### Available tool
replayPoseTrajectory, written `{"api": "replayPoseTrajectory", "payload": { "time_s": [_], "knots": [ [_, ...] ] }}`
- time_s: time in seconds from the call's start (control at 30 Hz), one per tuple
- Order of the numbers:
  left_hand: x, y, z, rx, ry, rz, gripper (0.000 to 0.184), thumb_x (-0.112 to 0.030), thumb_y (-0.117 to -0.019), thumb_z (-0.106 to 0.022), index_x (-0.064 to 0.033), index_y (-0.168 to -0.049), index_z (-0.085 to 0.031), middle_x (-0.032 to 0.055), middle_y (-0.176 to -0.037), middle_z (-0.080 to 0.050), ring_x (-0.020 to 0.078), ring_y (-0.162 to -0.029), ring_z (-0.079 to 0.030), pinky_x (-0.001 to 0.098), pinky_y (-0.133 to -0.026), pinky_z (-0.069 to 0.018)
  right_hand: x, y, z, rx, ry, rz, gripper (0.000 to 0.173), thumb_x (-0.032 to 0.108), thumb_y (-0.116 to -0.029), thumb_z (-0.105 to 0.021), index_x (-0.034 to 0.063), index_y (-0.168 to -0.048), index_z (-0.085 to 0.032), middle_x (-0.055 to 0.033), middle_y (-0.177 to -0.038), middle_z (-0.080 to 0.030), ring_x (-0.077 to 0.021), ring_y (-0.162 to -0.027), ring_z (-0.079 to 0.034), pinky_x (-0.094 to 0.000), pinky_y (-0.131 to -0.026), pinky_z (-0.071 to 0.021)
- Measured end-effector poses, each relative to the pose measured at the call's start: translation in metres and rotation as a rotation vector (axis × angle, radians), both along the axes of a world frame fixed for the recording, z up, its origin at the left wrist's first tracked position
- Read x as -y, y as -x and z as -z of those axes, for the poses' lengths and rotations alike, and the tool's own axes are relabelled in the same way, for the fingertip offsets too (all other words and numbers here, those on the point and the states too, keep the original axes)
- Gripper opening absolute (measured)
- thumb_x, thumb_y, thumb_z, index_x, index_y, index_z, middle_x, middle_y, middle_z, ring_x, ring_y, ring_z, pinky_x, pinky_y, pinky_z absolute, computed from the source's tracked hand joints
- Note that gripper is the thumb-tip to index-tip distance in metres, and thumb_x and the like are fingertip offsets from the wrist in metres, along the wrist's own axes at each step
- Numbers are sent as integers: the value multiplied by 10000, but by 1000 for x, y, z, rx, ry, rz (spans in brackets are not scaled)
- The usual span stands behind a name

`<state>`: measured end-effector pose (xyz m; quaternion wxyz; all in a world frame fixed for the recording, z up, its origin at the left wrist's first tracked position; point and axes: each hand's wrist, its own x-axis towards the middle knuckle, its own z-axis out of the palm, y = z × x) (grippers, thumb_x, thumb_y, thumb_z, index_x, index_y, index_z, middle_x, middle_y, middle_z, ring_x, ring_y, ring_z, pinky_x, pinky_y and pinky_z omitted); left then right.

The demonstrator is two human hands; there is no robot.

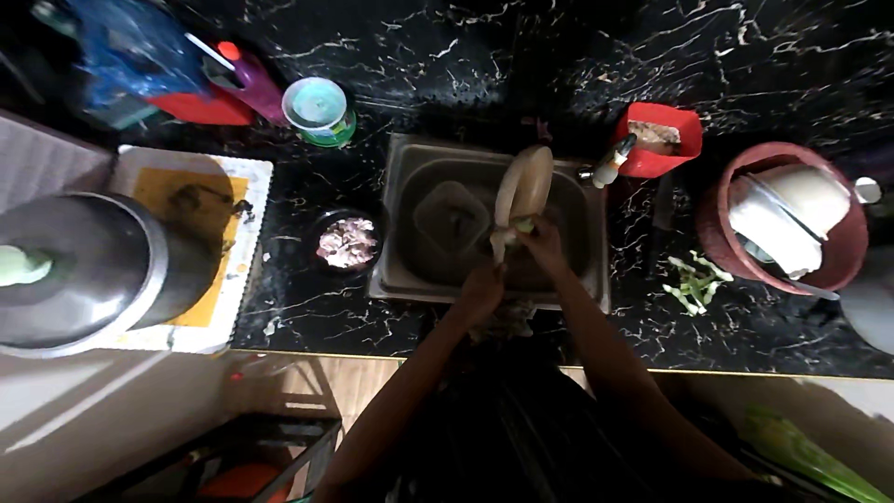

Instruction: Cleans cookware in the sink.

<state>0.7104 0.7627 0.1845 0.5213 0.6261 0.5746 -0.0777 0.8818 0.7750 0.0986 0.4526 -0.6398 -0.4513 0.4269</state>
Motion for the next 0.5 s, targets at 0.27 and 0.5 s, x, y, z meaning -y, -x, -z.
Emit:
{"api": "replayPoseTrajectory", "payload": {
  "time_s": [0.27,0.5],
  "knots": [
    [6,20,6,56,40,73,503,-371,-1134,-328,26,-1400,-485,261,-1167,-608,349,-1030,-624,507,-926,-503,-35,-21,25,133,-52,270,552,157,-929,-759,-54,-1395,-551,-255,-1398,-573,-315,-1270,-598,-418,-1072,-515],
    [11,33,5,91,12,32,484,-342,-1135,-341,52,-1378,-482,252,-1161,-608,323,-1021,-625,487,-926,-509,-4,-10,52,290,-66,-159,270,40,-948,-701,-24,-1209,-719,-221,-1314,-649,-308,-1185,-658,-425,-1025,-549]
  ]
}}
